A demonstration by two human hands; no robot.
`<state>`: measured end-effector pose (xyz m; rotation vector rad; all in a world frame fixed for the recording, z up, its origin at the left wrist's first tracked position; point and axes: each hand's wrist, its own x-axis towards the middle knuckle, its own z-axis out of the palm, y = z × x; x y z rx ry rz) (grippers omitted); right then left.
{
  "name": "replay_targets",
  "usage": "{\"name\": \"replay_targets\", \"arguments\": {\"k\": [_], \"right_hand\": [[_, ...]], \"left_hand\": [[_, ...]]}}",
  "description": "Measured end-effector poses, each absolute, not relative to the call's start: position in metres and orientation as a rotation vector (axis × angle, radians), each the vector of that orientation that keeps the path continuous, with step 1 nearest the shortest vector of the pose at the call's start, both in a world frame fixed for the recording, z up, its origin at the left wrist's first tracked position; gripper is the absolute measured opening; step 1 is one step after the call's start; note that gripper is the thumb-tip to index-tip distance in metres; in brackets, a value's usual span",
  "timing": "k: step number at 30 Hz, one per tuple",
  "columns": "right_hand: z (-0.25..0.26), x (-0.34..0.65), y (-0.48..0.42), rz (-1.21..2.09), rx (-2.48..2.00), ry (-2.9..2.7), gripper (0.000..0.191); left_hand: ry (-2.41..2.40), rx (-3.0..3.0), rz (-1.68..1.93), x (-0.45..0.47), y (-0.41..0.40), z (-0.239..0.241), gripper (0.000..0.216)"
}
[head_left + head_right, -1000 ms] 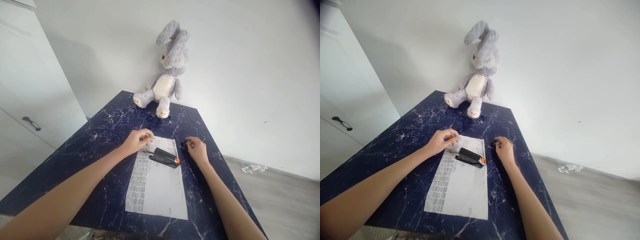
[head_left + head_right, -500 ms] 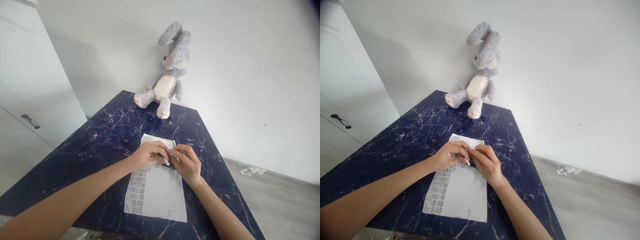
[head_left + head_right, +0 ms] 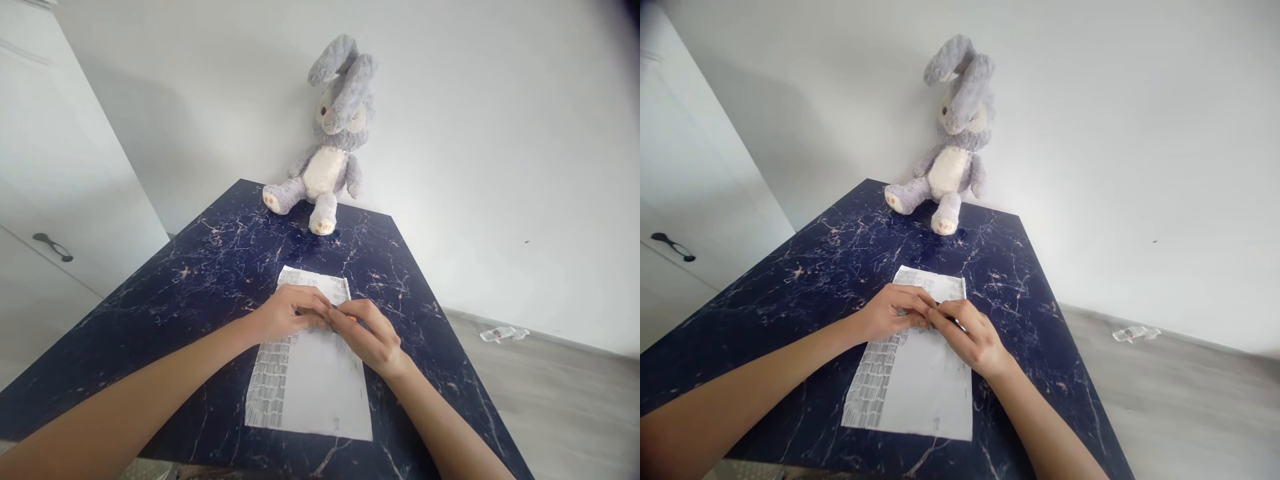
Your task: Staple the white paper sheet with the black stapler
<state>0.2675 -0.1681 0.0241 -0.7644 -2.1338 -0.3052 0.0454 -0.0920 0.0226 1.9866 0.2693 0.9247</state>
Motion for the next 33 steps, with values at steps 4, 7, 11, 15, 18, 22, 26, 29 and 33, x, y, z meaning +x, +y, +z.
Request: {"name": "replay_targets", "arguments": {"k": [4,7,11,15,18,22,26,29,33], "right_hand": [[0.029,0.268,-0.168,-0.372,-0.704,-2.151,0.057],[0.032,0.268,-0.168,-0.415,-0.631,-2.241,0.052],[0.035,0.268,-0.169,-0.448,-0.622,-2.326,0.043],[0.041,0.267,-0.171,-0.504,-0.644,-2.359,0.04],[0.042,0.267,-0.174,-0.509,-0.611,-2.339,0.043],[0.032,0.274,-0.17,-0.469,-0.696,-2.13,0.045],[0.018,0.298,-0.146,-0.382,-1.028,-1.823,0.025],[0.008,0.326,-0.123,-0.26,-1.309,-1.724,0.011],[-0.01,0.361,-0.105,-0.084,-1.618,-1.569,0.021]], "left_hand": [[0.307,1.892,0.945,0.045,-0.093,0.022,0.014],[0.35,1.833,0.94,0.045,-0.092,0.022,0.016],[0.357,1.795,0.935,0.045,-0.092,0.022,0.018],[0.361,1.792,0.921,0.045,-0.093,0.025,0.018],[0.377,1.783,0.91,0.044,-0.093,0.026,0.022],[0.436,1.722,0.932,0.042,-0.088,0.021,0.028],[0.478,1.655,1.028,0.038,-0.08,0.02,0.025],[0.495,1.653,1.124,0.031,-0.073,0.026,0.023],[0.58,1.67,1.24,0.021,-0.06,0.026,0.029]]}}
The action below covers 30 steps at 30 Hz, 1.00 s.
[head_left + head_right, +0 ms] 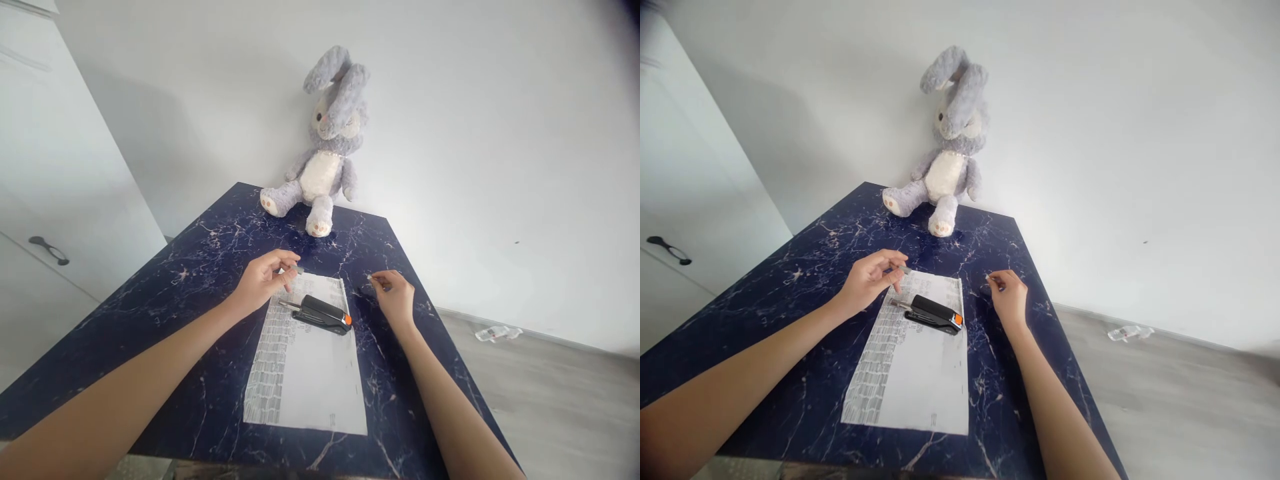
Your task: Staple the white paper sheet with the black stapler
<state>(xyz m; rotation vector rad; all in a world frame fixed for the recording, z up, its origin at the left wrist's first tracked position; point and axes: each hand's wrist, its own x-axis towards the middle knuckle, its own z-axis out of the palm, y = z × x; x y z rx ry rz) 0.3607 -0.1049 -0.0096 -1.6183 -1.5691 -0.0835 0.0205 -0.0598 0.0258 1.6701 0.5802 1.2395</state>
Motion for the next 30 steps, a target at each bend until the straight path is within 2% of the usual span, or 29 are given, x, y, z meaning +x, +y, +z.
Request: {"name": "replay_targets", "arguments": {"k": [7,18,23,30], "right_hand": [[-0.033,0.379,-0.095,0.022,-1.855,-1.598,0.028],[-0.038,0.378,-0.092,-0.017,-1.919,-1.694,0.036],[-0.041,0.379,-0.091,-0.001,-1.919,-1.693,0.043],[-0.047,0.384,-0.091,-0.014,-1.902,-1.712,0.041]], "left_hand": [[0.726,1.627,1.18,0.014,-0.041,0.013,0.027],[0.734,1.335,1.159,0.015,-0.031,0.002,0.041],[0.706,1.445,1.14,0.014,-0.032,0.004,0.035],[0.685,1.573,1.027,0.009,-0.029,-0.001,0.033]]}}
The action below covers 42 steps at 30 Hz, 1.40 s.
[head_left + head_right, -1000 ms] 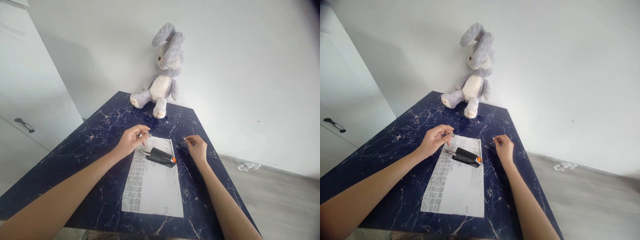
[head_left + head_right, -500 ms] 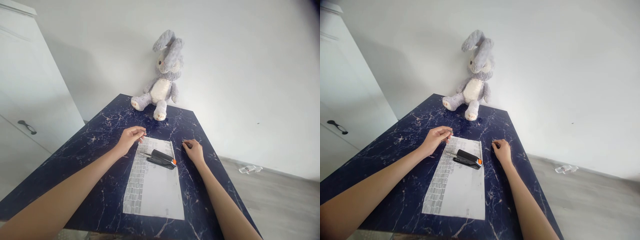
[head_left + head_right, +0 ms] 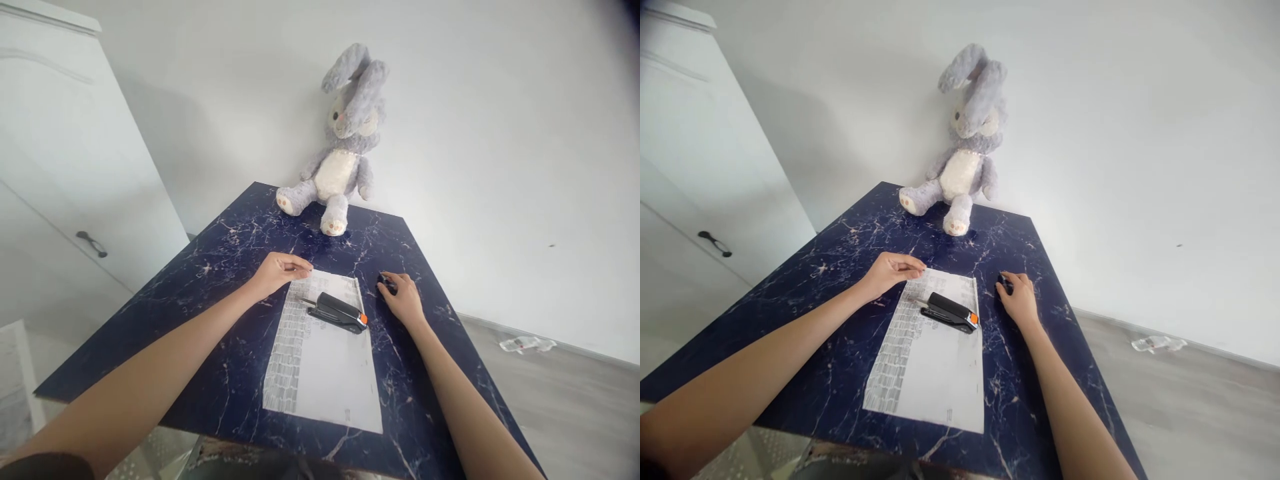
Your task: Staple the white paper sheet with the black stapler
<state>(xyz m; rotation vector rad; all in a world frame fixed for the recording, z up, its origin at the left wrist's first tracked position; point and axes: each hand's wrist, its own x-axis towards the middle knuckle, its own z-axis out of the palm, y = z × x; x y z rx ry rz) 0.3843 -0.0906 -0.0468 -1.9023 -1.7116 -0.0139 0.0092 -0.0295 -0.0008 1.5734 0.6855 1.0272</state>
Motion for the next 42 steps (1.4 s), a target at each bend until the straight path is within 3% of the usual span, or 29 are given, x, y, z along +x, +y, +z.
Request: {"name": "replay_targets", "arguments": {"k": [12,35,42], "right_hand": [[-0.056,0.385,-0.085,-0.11,-1.938,-1.819,0.052],[-0.041,0.38,-0.091,0.052,-1.863,-1.634,0.047],[-0.043,0.381,-0.091,0.041,-1.871,-1.667,0.041]], "left_hand": [[0.705,1.642,0.994,0.011,-0.031,-0.001,0.028],[0.804,1.851,0.86,0.001,-0.029,0.006,0.037],[0.751,2.224,0.456,-0.01,-0.036,0.016,0.032]]}}
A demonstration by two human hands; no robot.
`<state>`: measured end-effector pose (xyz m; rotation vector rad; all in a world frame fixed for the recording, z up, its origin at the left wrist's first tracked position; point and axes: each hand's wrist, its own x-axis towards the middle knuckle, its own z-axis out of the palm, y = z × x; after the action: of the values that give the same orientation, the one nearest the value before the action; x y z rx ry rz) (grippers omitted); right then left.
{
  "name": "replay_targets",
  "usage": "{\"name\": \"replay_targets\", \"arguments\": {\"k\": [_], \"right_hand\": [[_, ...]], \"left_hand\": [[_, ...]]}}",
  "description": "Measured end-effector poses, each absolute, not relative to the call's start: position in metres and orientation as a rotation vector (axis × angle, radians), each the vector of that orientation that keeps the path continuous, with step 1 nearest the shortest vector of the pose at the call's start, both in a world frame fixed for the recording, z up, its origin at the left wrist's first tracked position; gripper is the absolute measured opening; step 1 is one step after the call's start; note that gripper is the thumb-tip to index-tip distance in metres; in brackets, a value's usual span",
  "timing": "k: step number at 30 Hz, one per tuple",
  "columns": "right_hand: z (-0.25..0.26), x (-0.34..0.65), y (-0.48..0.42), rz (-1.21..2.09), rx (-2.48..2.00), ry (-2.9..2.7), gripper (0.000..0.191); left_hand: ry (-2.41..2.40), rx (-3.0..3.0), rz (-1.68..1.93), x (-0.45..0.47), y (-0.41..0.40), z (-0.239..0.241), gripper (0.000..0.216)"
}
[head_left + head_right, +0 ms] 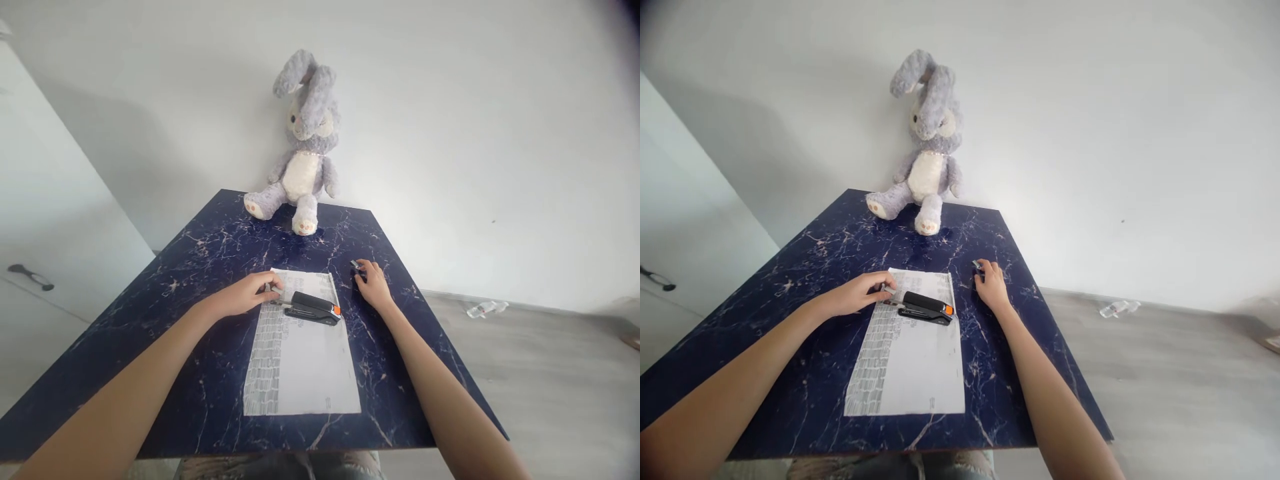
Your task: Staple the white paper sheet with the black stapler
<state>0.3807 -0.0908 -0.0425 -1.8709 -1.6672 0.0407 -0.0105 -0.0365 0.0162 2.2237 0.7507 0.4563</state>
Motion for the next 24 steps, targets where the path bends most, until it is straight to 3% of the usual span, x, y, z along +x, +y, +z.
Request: {"name": "replay_targets", "arguments": {"k": [7,24], "right_hand": [[-0.045,0.385,-0.09,0.055,-1.885,-1.69,0.04],[-0.047,0.385,-0.088,0.053,-1.885,-1.715,0.036]], "left_hand": [[0.634,2.197,0.286,-0.018,-0.043,0.016,0.026],[0.623,2.285,0.275,-0.01,-0.051,0.018,0.023]]}}
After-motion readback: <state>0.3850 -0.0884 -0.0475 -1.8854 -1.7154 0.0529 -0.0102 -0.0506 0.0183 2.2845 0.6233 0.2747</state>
